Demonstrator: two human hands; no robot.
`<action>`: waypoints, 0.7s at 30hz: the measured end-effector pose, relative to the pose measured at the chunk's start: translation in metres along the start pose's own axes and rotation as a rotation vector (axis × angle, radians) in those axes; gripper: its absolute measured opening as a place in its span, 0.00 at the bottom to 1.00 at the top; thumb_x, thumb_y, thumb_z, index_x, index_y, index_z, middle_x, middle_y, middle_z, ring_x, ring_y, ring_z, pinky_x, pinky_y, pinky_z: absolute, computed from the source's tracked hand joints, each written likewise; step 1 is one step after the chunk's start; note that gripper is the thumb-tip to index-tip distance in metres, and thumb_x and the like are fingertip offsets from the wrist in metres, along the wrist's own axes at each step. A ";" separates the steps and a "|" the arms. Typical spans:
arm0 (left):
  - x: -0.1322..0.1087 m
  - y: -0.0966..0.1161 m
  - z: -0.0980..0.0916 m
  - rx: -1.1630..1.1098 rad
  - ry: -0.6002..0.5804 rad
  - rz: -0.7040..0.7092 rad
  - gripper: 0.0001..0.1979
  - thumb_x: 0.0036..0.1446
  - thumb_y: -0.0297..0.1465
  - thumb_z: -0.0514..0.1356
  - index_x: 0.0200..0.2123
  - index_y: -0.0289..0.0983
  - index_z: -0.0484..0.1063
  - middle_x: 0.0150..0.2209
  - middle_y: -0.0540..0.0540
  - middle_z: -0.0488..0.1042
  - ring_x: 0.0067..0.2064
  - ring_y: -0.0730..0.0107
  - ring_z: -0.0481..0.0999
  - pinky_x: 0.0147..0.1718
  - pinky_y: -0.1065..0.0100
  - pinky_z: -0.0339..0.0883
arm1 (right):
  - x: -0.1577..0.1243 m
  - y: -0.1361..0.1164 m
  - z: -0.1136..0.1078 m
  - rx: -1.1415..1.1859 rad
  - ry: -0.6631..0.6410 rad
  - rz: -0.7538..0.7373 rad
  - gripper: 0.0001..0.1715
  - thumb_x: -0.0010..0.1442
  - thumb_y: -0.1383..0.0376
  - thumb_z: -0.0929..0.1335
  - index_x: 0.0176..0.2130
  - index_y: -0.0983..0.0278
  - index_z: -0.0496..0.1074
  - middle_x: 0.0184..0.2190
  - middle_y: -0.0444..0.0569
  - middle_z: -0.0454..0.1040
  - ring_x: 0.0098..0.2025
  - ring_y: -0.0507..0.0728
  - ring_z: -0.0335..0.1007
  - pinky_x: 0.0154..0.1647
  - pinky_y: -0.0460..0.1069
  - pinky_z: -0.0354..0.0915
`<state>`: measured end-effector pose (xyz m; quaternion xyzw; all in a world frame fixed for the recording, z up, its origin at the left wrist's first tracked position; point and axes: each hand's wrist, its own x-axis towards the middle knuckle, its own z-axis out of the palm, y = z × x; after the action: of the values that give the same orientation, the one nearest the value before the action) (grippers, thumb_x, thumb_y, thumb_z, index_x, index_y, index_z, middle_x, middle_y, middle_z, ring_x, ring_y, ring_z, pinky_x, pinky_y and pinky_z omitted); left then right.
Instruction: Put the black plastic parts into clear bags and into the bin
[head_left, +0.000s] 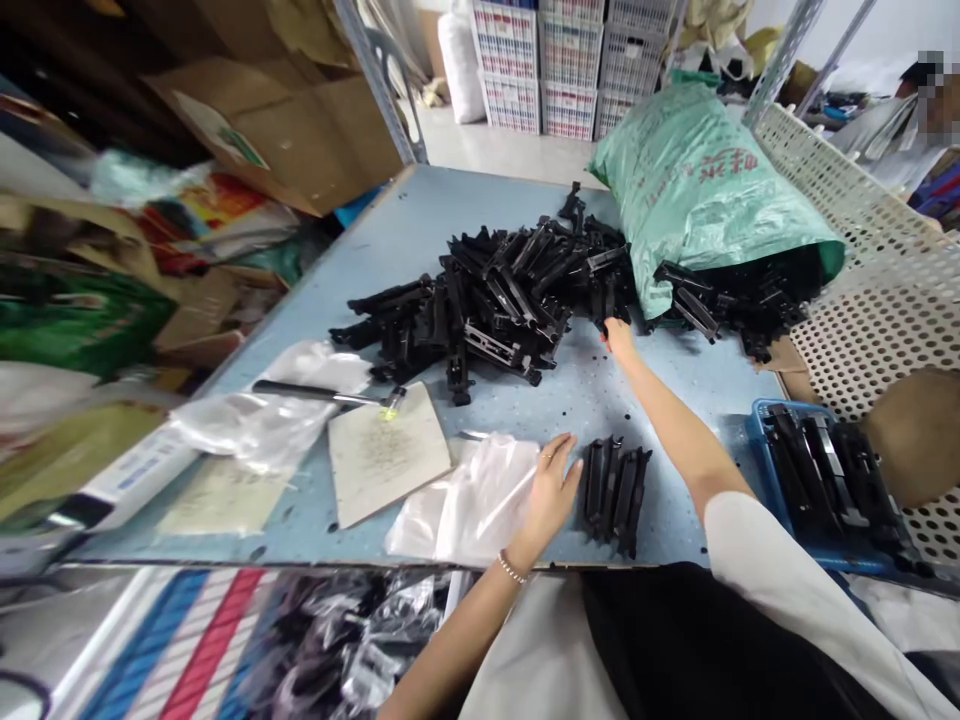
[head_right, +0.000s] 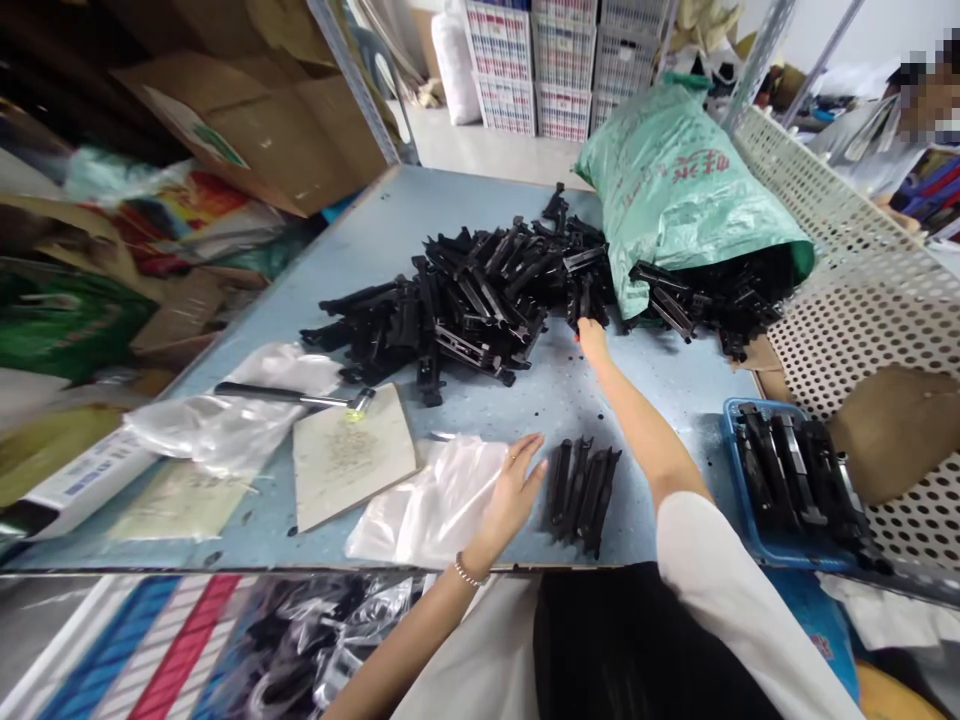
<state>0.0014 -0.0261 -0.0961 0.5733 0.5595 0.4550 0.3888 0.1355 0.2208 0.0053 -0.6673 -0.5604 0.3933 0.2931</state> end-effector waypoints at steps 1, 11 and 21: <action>0.008 0.005 -0.006 -0.102 0.012 -0.032 0.19 0.67 0.41 0.57 0.57 0.41 0.73 0.60 0.39 0.71 0.65 0.54 0.68 0.68 0.45 0.57 | -0.019 0.008 0.000 0.035 -0.045 0.003 0.20 0.70 0.57 0.53 0.37 0.63 0.65 0.22 0.46 0.68 0.23 0.54 0.64 0.26 0.47 0.64; 0.044 0.089 -0.017 -1.024 -0.125 -0.369 0.27 0.48 0.42 0.73 0.48 0.37 0.73 0.32 0.52 0.74 0.27 0.76 0.72 0.28 0.71 0.69 | -0.198 0.074 -0.013 0.149 -0.264 -0.397 0.33 0.69 0.38 0.54 0.35 0.60 0.67 0.30 0.49 0.72 0.34 0.58 0.68 0.40 0.54 0.68; 0.014 0.093 -0.019 -0.541 0.000 -0.226 0.25 0.49 0.42 0.72 0.47 0.39 0.72 0.40 0.48 0.77 0.41 0.65 0.77 0.39 0.67 0.71 | -0.183 0.038 -0.011 0.229 -0.317 -0.390 0.31 0.70 0.39 0.53 0.31 0.59 0.60 0.24 0.42 0.60 0.28 0.54 0.60 0.31 0.51 0.63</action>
<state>0.0090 -0.0202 -0.0004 0.3827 0.4782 0.5414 0.5760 0.1532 0.0348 0.0155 -0.4394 -0.6691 0.4897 0.3456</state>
